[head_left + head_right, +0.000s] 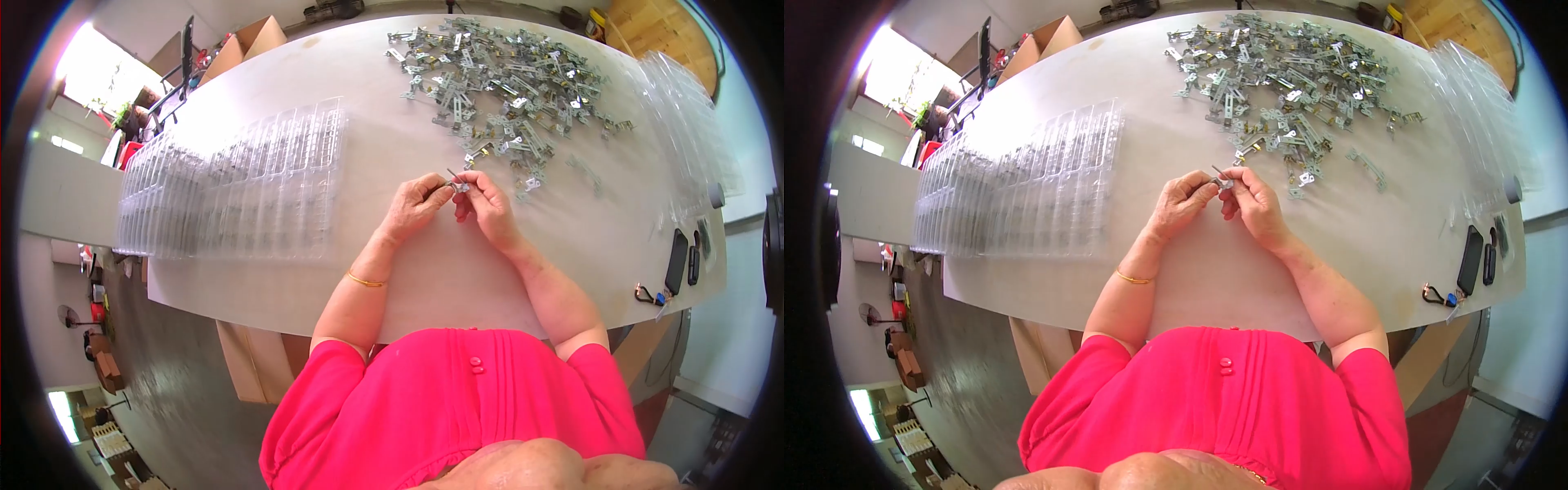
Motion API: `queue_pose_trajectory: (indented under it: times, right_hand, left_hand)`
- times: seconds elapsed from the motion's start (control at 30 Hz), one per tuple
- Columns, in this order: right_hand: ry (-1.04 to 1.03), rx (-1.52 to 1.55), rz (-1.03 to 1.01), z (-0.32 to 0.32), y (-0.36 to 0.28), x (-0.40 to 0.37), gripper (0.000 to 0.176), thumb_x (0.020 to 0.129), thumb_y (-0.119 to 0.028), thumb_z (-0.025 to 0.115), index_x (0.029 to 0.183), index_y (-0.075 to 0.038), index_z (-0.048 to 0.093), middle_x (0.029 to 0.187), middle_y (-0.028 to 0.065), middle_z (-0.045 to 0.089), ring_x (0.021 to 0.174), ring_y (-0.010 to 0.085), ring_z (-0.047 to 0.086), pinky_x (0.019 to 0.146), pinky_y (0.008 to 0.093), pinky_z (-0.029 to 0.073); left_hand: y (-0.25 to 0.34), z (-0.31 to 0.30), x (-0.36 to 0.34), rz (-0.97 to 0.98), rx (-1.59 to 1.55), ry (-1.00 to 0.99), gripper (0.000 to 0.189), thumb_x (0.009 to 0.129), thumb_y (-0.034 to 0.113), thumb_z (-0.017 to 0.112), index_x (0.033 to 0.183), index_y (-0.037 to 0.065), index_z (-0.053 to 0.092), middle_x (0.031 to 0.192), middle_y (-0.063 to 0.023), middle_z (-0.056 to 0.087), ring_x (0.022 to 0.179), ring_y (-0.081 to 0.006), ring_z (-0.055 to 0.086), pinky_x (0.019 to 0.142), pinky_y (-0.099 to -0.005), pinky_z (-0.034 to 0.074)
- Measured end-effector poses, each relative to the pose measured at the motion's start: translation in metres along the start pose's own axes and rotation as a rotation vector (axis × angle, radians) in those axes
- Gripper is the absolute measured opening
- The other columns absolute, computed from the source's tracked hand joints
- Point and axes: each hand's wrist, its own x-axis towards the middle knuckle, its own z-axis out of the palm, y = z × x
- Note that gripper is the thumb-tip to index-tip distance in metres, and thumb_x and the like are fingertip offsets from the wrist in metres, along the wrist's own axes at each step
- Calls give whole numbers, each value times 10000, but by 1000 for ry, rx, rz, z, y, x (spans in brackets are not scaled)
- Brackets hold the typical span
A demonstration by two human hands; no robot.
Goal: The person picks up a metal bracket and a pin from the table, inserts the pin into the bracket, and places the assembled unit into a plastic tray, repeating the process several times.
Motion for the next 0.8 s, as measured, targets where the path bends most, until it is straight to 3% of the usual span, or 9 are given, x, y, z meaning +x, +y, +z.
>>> queue_pose_trajectory:
  times: [0.13,0.17,0.33,0.4,0.43,0.53,0.67,0.8]
  right_hand:
    - [-21,97,44,-5,-6,2,241,1032,-112,405,1142,-23,600,936,60,640,759,120,605,714,281,519]
    - [-13,104,36,-8,-3,4,221,1021,-120,439,1103,-23,620,975,58,650,816,123,613,776,292,523]
    - [35,96,14,-11,8,7,161,1005,-116,518,1066,-30,639,1001,30,653,928,108,610,851,285,517]
    - [29,49,-57,-13,12,10,129,1004,-99,540,1055,-41,644,1022,28,655,930,107,610,877,285,507]
    - [51,55,-68,-10,8,9,114,1011,-99,548,1062,-41,633,1055,45,657,947,118,608,900,289,498]
    - [128,-9,-134,0,-10,2,116,1021,-109,539,1076,-42,616,1106,67,649,978,133,607,916,292,492]
    - [64,80,-272,-4,8,9,110,1021,-87,532,1094,-56,609,1171,85,629,1053,146,602,931,300,521]
    - [82,53,-210,2,4,5,112,1016,-88,543,1095,-56,616,1141,82,648,1016,137,623,913,300,541]
  left_hand:
    - [4,2,-1,39,70,1,192,921,197,670,902,6,670,657,-1,530,625,-73,456,555,-266,392]
    - [8,2,-2,36,90,2,184,914,185,670,903,2,666,641,-29,524,609,-86,456,545,-283,394]
    - [12,2,-5,65,74,1,180,897,176,681,868,1,650,636,-74,524,596,-103,451,539,-301,397]
    - [1,5,-4,215,206,-44,179,883,167,683,834,4,628,645,-109,540,568,-154,498,541,-329,416]
    - [-2,9,-2,355,247,-2,179,872,162,684,815,10,608,668,-143,564,559,-253,547,543,-365,435]
    - [-7,13,-2,407,311,60,177,868,166,687,812,21,602,678,-150,578,585,-322,569,546,-395,445]
    - [-1,13,-1,481,362,320,184,858,178,704,795,42,597,690,-131,576,594,-317,581,542,-401,450]
    - [-6,15,0,477,464,332,150,847,162,707,808,53,613,706,-113,595,621,-314,597,569,-408,469]
